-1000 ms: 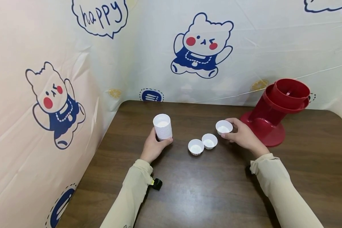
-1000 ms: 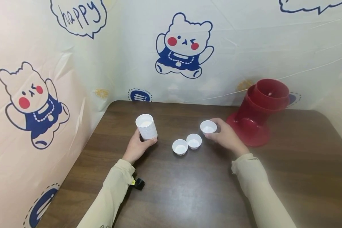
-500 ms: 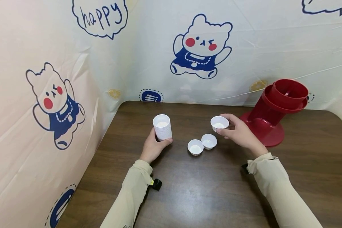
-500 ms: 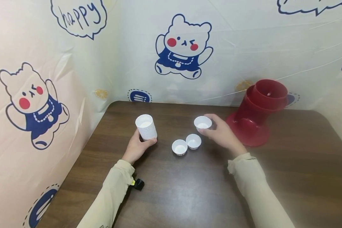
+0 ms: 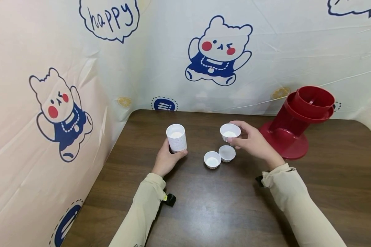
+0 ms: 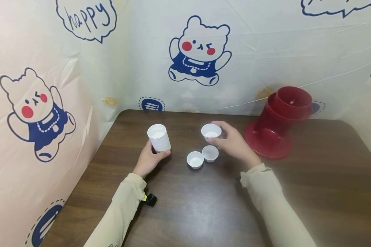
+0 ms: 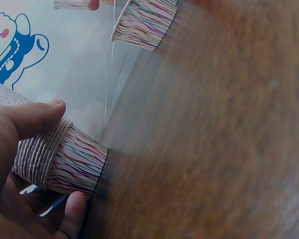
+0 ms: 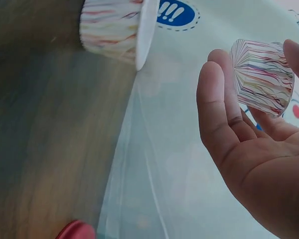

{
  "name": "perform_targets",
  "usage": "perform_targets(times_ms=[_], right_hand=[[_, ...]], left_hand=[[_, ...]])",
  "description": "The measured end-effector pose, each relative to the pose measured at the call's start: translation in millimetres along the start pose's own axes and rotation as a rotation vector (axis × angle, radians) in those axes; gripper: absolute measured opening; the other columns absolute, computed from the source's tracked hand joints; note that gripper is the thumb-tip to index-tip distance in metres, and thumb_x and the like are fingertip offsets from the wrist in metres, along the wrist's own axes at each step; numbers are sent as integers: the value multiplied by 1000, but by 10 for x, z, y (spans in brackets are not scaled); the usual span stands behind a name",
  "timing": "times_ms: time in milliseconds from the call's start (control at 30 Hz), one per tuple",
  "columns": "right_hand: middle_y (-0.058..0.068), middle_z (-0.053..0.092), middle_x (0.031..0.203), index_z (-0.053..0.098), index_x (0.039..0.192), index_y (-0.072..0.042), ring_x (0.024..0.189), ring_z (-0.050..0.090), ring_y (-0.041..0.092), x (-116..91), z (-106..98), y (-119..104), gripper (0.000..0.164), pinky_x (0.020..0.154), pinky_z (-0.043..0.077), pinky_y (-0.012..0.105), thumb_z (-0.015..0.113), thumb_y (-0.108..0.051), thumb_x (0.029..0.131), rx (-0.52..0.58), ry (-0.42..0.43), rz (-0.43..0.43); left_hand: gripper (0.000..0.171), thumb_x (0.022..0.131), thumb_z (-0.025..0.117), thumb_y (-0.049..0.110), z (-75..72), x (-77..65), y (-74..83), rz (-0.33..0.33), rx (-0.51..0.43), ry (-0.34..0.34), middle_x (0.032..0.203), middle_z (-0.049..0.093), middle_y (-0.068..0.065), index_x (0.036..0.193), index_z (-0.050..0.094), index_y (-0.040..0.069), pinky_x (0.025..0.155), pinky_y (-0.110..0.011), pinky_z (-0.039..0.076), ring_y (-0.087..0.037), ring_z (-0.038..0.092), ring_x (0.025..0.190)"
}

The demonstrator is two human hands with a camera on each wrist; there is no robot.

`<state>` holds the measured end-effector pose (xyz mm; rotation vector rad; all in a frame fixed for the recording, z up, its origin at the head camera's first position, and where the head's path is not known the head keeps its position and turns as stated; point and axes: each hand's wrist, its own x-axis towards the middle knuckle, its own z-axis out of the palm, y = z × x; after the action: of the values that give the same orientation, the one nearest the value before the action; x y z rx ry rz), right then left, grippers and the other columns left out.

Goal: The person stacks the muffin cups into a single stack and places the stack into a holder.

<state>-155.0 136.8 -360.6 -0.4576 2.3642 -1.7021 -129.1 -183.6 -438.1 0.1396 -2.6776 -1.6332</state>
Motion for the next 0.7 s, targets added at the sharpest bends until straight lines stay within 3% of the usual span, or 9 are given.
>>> perform_targets(times_ms=[267, 467, 700], right_hand=[[21, 60, 119, 49, 143, -2, 89, 66, 26, 90, 135, -137, 57, 74, 58, 40, 73, -7, 91, -3, -17, -37], [20, 60, 121, 49, 145, -4, 96, 65, 30, 159, 230, -266, 60, 77, 58, 36, 75, -9, 90, -33, -39, -54], [18, 60, 118, 51, 143, -5, 89, 64, 31, 222, 344, -364, 60, 75, 57, 32, 77, -8, 89, -51, -50, -80]], left_hand=[[79, 82, 83, 29, 0, -4, 6, -3, -1, 2, 136, 55, -13, 146, 42, 11, 106, -52, 39, -31, 52, 124], [78, 82, 84, 29, 2, -1, 13, -2, -1, 3, 135, 56, -13, 146, 42, 11, 106, -51, 39, -31, 53, 123], [76, 82, 84, 27, -2, -9, 33, -6, -5, 8, 133, 57, -12, 143, 44, 10, 105, -49, 40, -31, 54, 122]])
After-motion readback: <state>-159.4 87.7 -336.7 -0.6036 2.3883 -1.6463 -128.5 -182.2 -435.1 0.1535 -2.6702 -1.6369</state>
